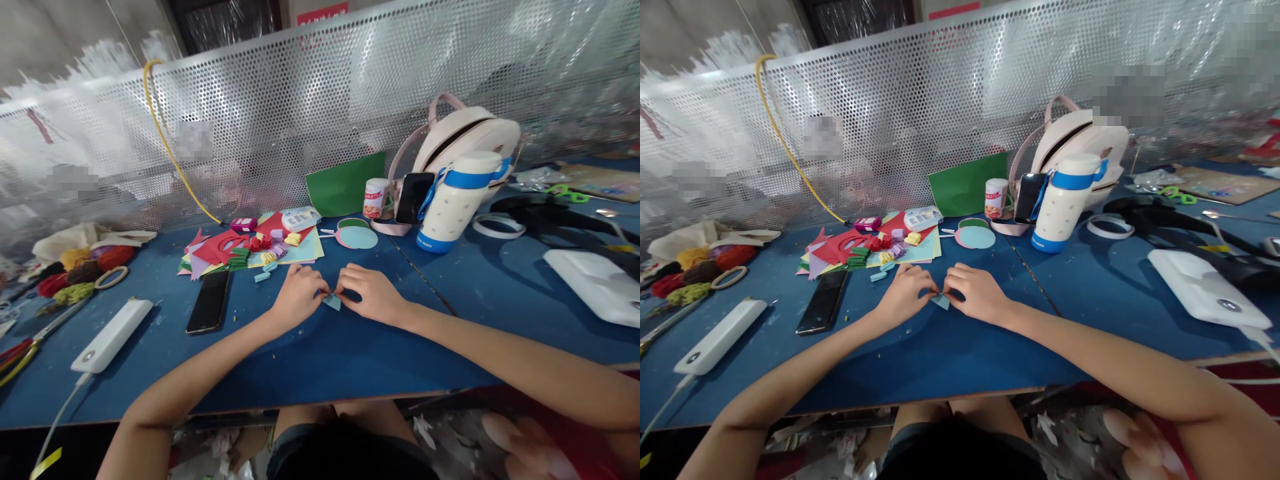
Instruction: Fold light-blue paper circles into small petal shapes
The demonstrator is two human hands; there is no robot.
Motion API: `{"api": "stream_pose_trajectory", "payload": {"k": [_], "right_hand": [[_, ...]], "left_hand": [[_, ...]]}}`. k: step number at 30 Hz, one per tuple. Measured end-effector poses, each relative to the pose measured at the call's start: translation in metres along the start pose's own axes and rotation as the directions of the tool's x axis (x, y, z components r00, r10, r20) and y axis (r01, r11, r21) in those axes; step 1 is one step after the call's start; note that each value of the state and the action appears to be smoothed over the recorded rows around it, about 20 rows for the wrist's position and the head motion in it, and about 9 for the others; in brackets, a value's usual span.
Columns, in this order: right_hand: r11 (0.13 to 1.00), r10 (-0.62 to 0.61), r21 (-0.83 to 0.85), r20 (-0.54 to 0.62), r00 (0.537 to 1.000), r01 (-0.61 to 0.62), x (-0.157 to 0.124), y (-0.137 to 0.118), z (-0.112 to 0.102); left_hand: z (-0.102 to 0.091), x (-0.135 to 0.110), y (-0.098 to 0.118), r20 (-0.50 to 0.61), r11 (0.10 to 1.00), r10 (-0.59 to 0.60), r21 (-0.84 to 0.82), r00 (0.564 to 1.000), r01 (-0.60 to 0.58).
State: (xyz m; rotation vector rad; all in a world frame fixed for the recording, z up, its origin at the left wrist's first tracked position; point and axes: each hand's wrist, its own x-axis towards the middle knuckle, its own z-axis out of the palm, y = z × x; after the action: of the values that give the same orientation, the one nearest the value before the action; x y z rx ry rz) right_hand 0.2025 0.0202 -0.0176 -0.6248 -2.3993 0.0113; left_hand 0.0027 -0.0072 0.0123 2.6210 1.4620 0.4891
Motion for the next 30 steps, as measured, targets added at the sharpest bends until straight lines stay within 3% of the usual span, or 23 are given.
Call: {"api": "stream_pose_trajectory", "payload": {"k": [6, 16, 19, 25, 30], "right_hand": [[0.992, -0.035, -0.117, 0.021, 0.999, 0.037, 0.001, -0.003, -0.002], [0.994, -0.011, -0.112, -0.025, 1.0, 0.008, 0.0, -0.003, -0.002], [0.992, -0.026, -0.128, -0.038, 0.999, 0.021, 0.001, -0.004, -0.006], [0.951, -0.153, -0.274, -0.028, 0.988, 0.14, 0.002, -0.005, -0.007], [0.971, -0.117, -0.209, -0.01, 0.993, 0.113, 0.001, -0.003, -0.005]], "left_hand": [[0.006, -0.002, -0.003, -0.065, 0.996, 0.074, 0.062, 0.995, -0.07], [0.009, -0.006, -0.002, -0.149, 0.928, 0.272, 0.303, 0.951, -0.218], [0.008, -0.004, -0.005, -0.171, 0.949, 0.257, 0.233, 0.951, -0.215], [0.008, 0.002, -0.01, -0.133, 0.991, 0.113, -0.062, 0.985, -0.122], [0.007, 0.001, -0.008, -0.151, 0.983, 0.076, -0.153, 0.986, -0.1]]}}
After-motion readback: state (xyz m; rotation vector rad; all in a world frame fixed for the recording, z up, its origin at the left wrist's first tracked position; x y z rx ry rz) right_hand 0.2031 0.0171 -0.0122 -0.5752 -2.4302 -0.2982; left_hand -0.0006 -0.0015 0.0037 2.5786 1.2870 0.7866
